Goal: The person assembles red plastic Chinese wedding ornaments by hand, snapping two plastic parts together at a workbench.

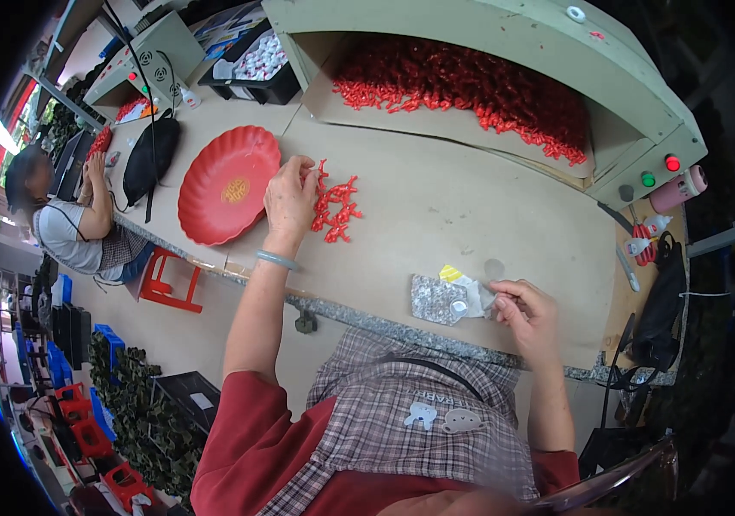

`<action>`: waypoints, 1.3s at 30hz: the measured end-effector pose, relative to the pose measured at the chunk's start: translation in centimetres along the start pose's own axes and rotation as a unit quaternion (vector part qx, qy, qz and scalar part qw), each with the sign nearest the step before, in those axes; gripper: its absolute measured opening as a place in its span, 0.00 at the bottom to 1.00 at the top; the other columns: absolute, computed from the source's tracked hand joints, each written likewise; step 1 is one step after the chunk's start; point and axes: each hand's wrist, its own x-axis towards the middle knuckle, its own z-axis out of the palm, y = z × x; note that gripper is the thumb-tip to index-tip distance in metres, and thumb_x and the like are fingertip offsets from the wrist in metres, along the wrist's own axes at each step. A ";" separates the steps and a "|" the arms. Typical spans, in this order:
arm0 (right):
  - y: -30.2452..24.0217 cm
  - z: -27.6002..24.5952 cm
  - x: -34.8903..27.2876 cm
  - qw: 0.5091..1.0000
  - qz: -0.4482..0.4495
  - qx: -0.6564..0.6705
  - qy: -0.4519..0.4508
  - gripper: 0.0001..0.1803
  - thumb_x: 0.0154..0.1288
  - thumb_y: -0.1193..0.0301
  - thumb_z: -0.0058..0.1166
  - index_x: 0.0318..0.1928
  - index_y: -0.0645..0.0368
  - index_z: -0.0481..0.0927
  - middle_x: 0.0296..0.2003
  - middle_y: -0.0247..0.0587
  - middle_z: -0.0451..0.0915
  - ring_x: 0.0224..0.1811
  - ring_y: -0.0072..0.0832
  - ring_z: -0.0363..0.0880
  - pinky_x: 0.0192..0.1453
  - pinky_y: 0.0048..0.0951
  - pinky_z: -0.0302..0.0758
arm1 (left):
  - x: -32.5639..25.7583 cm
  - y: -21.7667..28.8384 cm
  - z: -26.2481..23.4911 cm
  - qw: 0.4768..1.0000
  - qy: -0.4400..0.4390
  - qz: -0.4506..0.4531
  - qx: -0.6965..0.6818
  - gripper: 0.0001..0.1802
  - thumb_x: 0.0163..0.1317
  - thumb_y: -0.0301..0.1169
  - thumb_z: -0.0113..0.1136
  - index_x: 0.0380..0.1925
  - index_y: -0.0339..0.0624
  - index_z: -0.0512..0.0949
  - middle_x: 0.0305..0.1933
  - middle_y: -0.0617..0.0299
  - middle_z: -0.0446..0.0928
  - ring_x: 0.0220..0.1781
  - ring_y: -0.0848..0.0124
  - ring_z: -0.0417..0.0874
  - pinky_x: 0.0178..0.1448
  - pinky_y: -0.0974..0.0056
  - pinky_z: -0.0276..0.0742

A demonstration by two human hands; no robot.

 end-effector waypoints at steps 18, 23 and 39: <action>-0.7 -1.1 3.8 1.000 -0.008 -0.016 0.015 0.10 0.65 0.81 0.57 0.45 0.64 0.85 0.31 0.37 0.82 0.28 0.18 0.78 0.33 0.20 0.77 | 10.7 4.4 9.3 0.981 -0.089 0.167 0.052 0.08 0.60 0.30 0.61 0.37 0.39 0.82 0.43 0.52 0.78 0.47 0.53 0.81 0.51 0.51 0.77; -0.8 -1.5 5.8 0.998 -0.021 -0.052 -0.001 0.10 0.65 0.80 0.57 0.46 0.62 0.85 0.32 0.36 0.82 0.27 0.18 0.78 0.33 0.20 0.77 | 13.0 7.0 13.1 0.975 -0.061 0.212 0.022 0.10 0.58 0.29 0.63 0.40 0.40 0.81 0.41 0.52 0.79 0.46 0.52 0.82 0.50 0.50 0.79; 2.8 -2.7 17.4 0.976 -0.066 -0.190 0.089 0.09 0.63 0.78 0.58 0.44 0.63 0.83 0.35 0.42 0.81 0.31 0.30 0.81 0.38 0.31 0.78 | 15.4 7.0 13.9 0.973 -0.116 0.047 -0.196 0.15 0.52 0.28 0.71 0.40 0.39 0.79 0.34 0.55 0.82 0.33 0.64 0.83 0.39 0.59 0.79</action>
